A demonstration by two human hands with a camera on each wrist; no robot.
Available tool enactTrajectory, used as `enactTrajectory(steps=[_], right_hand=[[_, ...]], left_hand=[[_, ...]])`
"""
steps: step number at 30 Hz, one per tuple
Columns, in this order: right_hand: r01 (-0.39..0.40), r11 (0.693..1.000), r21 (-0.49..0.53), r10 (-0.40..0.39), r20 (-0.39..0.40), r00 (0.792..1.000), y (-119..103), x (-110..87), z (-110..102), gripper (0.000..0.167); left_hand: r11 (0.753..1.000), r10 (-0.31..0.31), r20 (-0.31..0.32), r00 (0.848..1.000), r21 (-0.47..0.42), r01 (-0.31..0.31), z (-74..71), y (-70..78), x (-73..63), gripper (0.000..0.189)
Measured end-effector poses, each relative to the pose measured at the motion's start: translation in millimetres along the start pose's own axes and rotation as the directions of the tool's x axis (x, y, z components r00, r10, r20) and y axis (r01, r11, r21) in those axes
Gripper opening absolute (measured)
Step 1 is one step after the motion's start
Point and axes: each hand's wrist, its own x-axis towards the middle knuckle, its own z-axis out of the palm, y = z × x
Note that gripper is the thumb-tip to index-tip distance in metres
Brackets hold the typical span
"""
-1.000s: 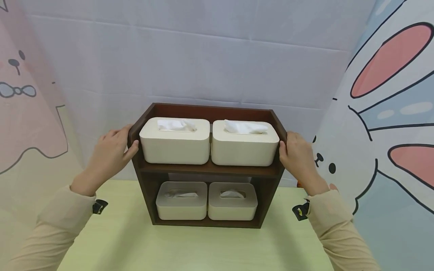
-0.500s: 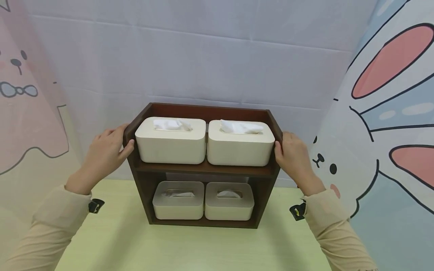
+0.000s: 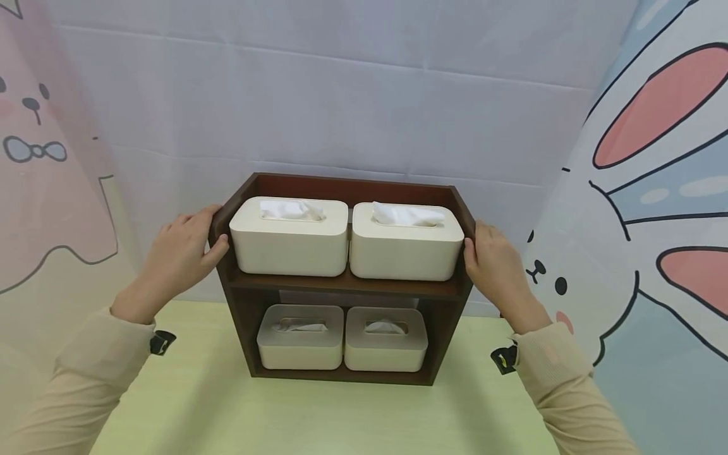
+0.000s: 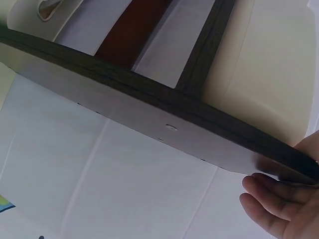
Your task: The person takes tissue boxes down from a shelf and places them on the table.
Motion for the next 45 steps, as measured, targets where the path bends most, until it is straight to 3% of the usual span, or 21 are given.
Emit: enactTrajectory(steps=[7,12,16,20,23,29,33,40,45], right_hand=[[-0.038,0.999,-0.03,0.04,0.07,0.997,1.0,11.1,-2.3,0.031],[-0.04,0.997,-0.065,0.049,0.151,0.987,2.9,23.4,-5.7,0.034],[-0.02,0.995,-0.099,0.041,0.21,0.977,4.8,31.8,-8.0,0.037],[-0.01,0.991,-0.133,0.046,0.266,0.963,5.8,37.4,-9.9,0.039],[-0.017,0.987,-0.16,0.065,0.302,0.951,5.6,39.1,-9.8,0.04],[-0.006,0.982,-0.188,0.059,0.274,0.96,6.8,37.5,-6.5,0.041],[0.011,0.978,-0.209,0.042,0.245,0.969,7.2,34.8,-5.3,0.04],[0.034,0.977,-0.212,0.012,0.213,0.977,6.4,32.6,-2.0,0.04],[0.043,0.978,-0.203,-0.007,0.176,0.984,8.3,31.3,0.5,0.039]], left_hand=[[0.998,0.062,-0.05,0.997,0.02,-0.061,-4.0,3.1,7.3,0.049],[0.992,0.119,-0.114,0.986,0.061,-0.112,-5.0,3.8,15.7,0.045],[0.98,0.176,-0.117,0.977,0.113,-0.163,-8.2,6.8,24.0,0.045],[0.971,0.219,-0.039,0.975,0.11,-0.214,-13.0,14.2,35.8,0.046],[0.96,0.262,0.028,0.965,0.09,-0.264,-13.6,21.2,45.1,0.048],[0.952,0.286,0.184,0.941,0.062,-0.301,-8.0,31.3,63.7,0.062],[0.954,0.28,0.303,0.911,0.019,-0.3,-1.5,31.4,74.4,0.074],[0.962,0.264,0.453,0.851,-0.057,-0.268,5.9,30.1,84.5,0.097],[0.962,0.258,0.52,0.814,-0.059,-0.267,10.2,29.9,91.0,0.107]])
